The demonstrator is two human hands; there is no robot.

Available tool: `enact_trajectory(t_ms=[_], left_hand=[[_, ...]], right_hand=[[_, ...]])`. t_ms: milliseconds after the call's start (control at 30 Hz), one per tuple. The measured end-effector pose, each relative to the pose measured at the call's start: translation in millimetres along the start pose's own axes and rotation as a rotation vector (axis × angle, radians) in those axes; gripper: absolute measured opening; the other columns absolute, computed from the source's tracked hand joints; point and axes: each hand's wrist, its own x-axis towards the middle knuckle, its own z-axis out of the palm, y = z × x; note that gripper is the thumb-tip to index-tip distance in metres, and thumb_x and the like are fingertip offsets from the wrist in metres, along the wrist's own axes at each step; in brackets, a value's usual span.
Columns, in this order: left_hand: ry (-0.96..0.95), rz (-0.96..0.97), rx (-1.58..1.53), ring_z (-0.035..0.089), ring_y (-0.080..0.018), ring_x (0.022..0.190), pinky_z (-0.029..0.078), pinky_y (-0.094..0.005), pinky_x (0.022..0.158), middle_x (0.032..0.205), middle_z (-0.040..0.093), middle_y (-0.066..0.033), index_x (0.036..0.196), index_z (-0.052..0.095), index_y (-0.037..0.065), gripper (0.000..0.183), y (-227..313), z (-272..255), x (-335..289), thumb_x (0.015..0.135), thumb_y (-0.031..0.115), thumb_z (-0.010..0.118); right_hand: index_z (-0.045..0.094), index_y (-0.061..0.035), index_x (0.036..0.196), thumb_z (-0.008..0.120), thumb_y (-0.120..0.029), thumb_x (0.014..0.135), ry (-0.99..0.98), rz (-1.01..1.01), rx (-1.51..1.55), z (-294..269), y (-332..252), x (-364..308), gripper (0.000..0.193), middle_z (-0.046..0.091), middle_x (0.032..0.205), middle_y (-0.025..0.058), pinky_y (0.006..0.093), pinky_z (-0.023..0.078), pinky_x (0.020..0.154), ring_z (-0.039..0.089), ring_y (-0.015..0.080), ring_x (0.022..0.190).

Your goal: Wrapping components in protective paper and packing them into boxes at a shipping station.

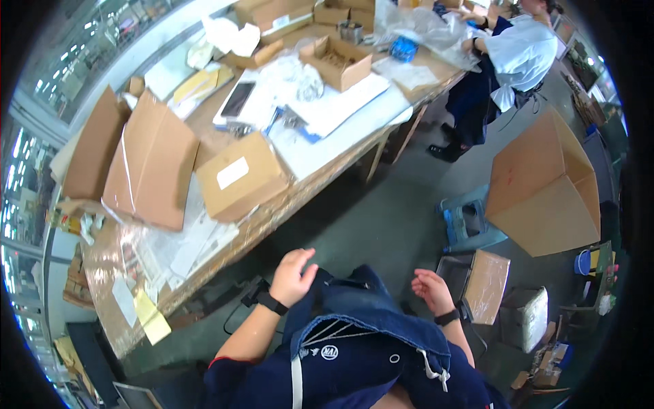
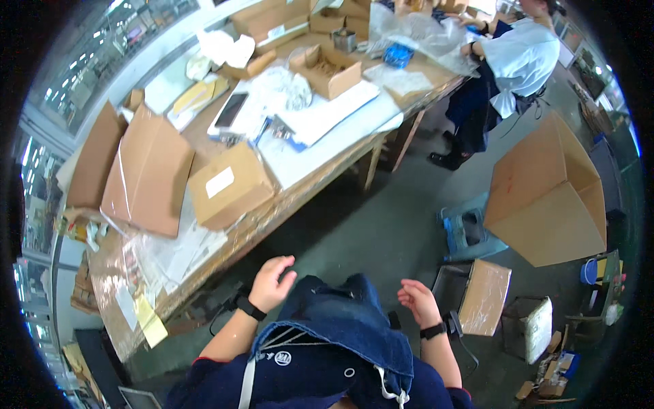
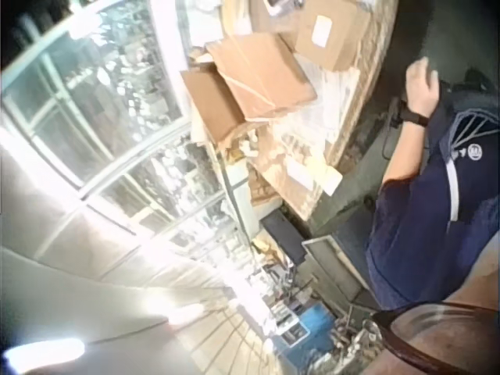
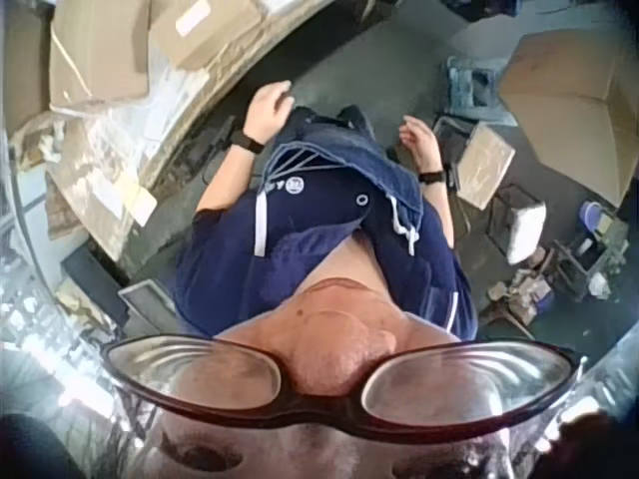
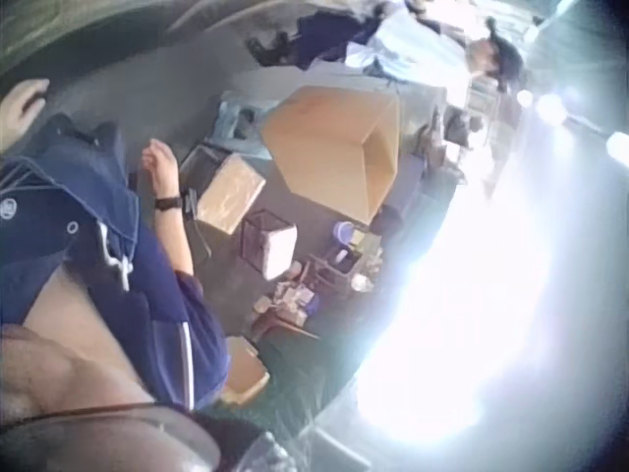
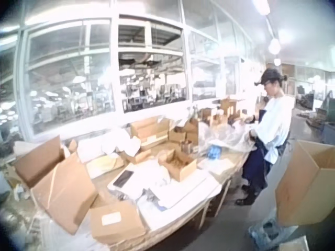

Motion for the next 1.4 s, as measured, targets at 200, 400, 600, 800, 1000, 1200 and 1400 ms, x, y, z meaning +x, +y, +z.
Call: enact_trajectory(t_ms=[200,400,600,800,1000,1200,1400], left_hand=[[-0.158,0.074,-0.095,0.054,-0.0296,0.097,0.043,-0.0370,0.085,0.097,0.059,-0.0133,0.105,0.056,0.003,0.030,34.0,22.2,78.6,0.077,0.011,0.062],[-0.172,0.189,-0.110,0.054,-0.0291,0.095,0.042,-0.0370,0.084,0.095,0.060,-0.0123,0.106,0.056,0.003,0.031,44.2,33.1,189.3,0.076,0.010,0.062],[-0.162,0.219,-0.209,0.056,-0.0288,0.088,0.044,-0.0358,0.078,0.093,0.060,-0.0118,0.107,0.054,0.002,0.032,44.2,42.2,308.5,0.076,0.008,0.062],[-0.206,0.162,-0.221,0.057,-0.0284,0.086,0.044,-0.0343,0.077,0.091,0.061,-0.0122,0.105,0.056,0.001,0.030,54.0,46.9,396.6,0.076,0.009,0.061],[-0.191,0.004,-0.201,0.056,-0.0303,0.084,0.044,-0.0360,0.075,0.088,0.060,-0.0128,0.101,0.057,0.001,0.028,49.9,73.1,429.7,0.074,0.009,0.062],[-0.079,-0.113,-0.104,0.056,-0.0290,0.084,0.044,-0.0353,0.075,0.088,0.061,-0.0117,0.102,0.057,0.002,0.029,67.8,106.6,464.7,0.075,0.009,0.062],[0.046,-0.193,-0.077,0.057,-0.0264,0.083,0.045,-0.0327,0.072,0.088,0.061,-0.0113,0.103,0.057,0.002,0.029,122.2,155.3,530.5,0.075,0.006,0.061]], right_hand=[[0.054,-0.0010,0.105,0.051,-0.010,0.086,0.028,-0.114,0.095,-0.4,-55.7,20.9,0.021,0.061,0.080,0.0081,0.0235,0.048,0.063,0.059,0.0135,0.070],[0.053,-0.0004,0.107,0.053,-0.009,0.085,-0.013,-0.257,0.038,17.0,-155.8,84.5,0.024,0.061,0.082,0.0072,0.0221,0.046,0.066,0.058,0.0122,0.072],[0.054,-0.0012,0.107,0.056,-0.011,0.084,0.027,-0.198,-0.227,26.7,-244.7,147.6,0.025,0.061,0.084,0.0045,0.0204,0.045,0.067,0.056,0.0095,0.074],[0.053,-0.0026,0.108,0.056,-0.012,0.084,0.079,-0.260,-0.216,13.1,-306.3,195.6,0.026,0.060,0.084,0.0044,0.0206,0.044,0.069,0.056,0.0099,0.076],[0.053,-0.0029,0.107,0.056,-0.014,0.084,0.090,-0.135,-0.229,-29.7,-344.1,248.8,0.026,0.059,0.085,0.0043,0.0210,0.045,0.066,0.056,0.0097,0.074],[0.054,-0.0025,0.105,0.058,-0.013,0.082,0.004,-0.233,-0.260,-61.8,-434.8,329.5,0.025,0.060,0.083,0.0039,0.0213,0.045,0.066,0.056,0.0094,0.073],[0.054,0.0003,0.103,0.057,-0.010,0.082,-0.218,-0.359,-0.353,-81.0,-537.3,391.5,0.023,0.058,0.082,0.0032,0.0214,0.043,0.064,0.053,0.0085,0.072]])
